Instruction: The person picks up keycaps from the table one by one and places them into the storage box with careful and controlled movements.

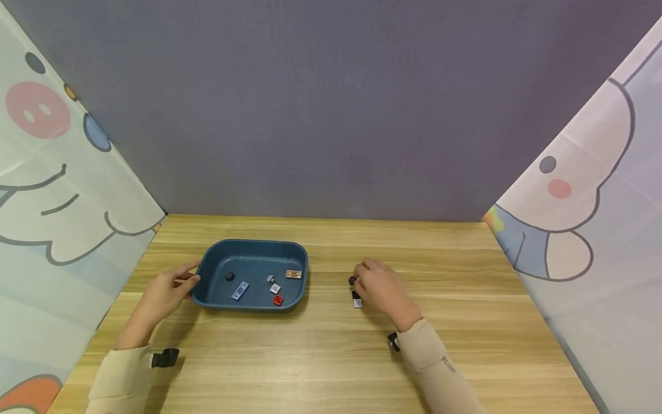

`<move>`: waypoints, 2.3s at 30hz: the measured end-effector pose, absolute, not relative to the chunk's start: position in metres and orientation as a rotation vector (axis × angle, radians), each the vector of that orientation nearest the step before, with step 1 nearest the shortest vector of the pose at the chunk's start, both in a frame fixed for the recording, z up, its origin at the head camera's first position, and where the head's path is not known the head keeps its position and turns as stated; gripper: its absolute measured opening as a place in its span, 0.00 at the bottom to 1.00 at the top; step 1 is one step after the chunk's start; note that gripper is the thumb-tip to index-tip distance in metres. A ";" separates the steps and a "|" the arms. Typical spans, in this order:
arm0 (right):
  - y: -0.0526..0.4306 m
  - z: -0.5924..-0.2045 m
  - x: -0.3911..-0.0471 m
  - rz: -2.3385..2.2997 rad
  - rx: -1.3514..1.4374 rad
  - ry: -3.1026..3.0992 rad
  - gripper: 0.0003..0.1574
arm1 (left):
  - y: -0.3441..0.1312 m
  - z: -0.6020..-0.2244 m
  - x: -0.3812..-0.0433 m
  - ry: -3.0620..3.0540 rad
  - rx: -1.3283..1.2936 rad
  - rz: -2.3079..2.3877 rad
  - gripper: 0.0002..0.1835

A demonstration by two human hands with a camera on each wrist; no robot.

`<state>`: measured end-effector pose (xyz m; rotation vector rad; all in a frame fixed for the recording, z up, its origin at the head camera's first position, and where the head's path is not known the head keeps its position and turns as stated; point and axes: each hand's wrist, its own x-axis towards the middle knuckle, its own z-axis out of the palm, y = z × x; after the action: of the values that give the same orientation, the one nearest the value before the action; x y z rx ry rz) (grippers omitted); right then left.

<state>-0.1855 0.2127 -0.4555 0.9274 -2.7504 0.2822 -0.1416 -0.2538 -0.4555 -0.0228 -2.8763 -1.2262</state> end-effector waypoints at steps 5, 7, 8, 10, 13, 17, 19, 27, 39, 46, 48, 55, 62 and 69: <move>0.190 -0.445 -0.189 0.247 0.992 -2.738 0.07 | -0.254 -0.456 -0.143 -2.878 -0.030 -1.211 0.25; 0.180 -0.440 -0.190 0.229 1.010 -2.734 0.07 | -0.254 -0.456 -0.143 -2.876 -0.033 -1.215 0.25; 0.175 -0.438 -0.191 0.228 1.021 -2.733 0.07 | -0.254 -0.456 -0.143 -2.876 -0.031 -1.218 0.25; 0.164 -0.434 -0.191 0.229 1.039 -2.725 0.07 | -0.255 -0.457 -0.144 -2.874 -0.029 -1.226 0.25; 0.148 -0.428 -0.192 0.253 1.058 -2.714 0.06 | -0.255 -0.457 -0.144 -2.873 -0.028 -1.237 0.25; 0.127 -0.421 -0.192 0.276 1.093 -2.716 0.05 | -0.256 -0.458 -0.144 -2.872 -0.037 -1.237 0.25; 0.117 -0.418 -0.192 0.276 1.127 -2.716 0.06 | -0.256 -0.459 -0.143 -2.871 -0.042 -1.236 0.24; 0.090 -0.415 -0.192 0.249 1.238 -2.678 0.07 | -0.256 -0.459 -0.143 -2.864 -0.043 -1.230 0.24; 0.082 -0.420 -0.194 0.312 1.257 -2.635 0.09 | -0.255 -0.458 -0.142 -2.863 -0.030 -1.232 0.24; 0.086 -0.420 -0.193 0.330 1.245 -2.660 0.11 | -0.255 -0.458 -0.142 -2.865 -0.028 -1.236 0.24; 0.088 -0.419 -0.193 0.331 1.239 -2.664 0.11 | -0.255 -0.458 -0.142 -2.866 -0.024 -1.247 0.24; 0.103 -0.422 -0.192 0.313 1.214 -2.654 0.10 | -0.255 -0.460 -0.142 -2.868 -0.020 -1.239 0.24; 0.125 -0.425 -0.189 0.292 1.168 -2.640 0.10 | -0.256 -0.461 -0.143 -2.861 -0.035 -1.227 0.24; 0.144 -0.431 -0.185 0.307 1.121 -2.674 0.12 | -0.257 -0.460 -0.144 -2.867 -0.034 -1.222 0.25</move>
<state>-0.1845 0.1440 -0.4307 1.1208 -2.6741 0.3067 -0.1440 -0.2566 -0.4605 -0.0344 -2.8670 -1.2215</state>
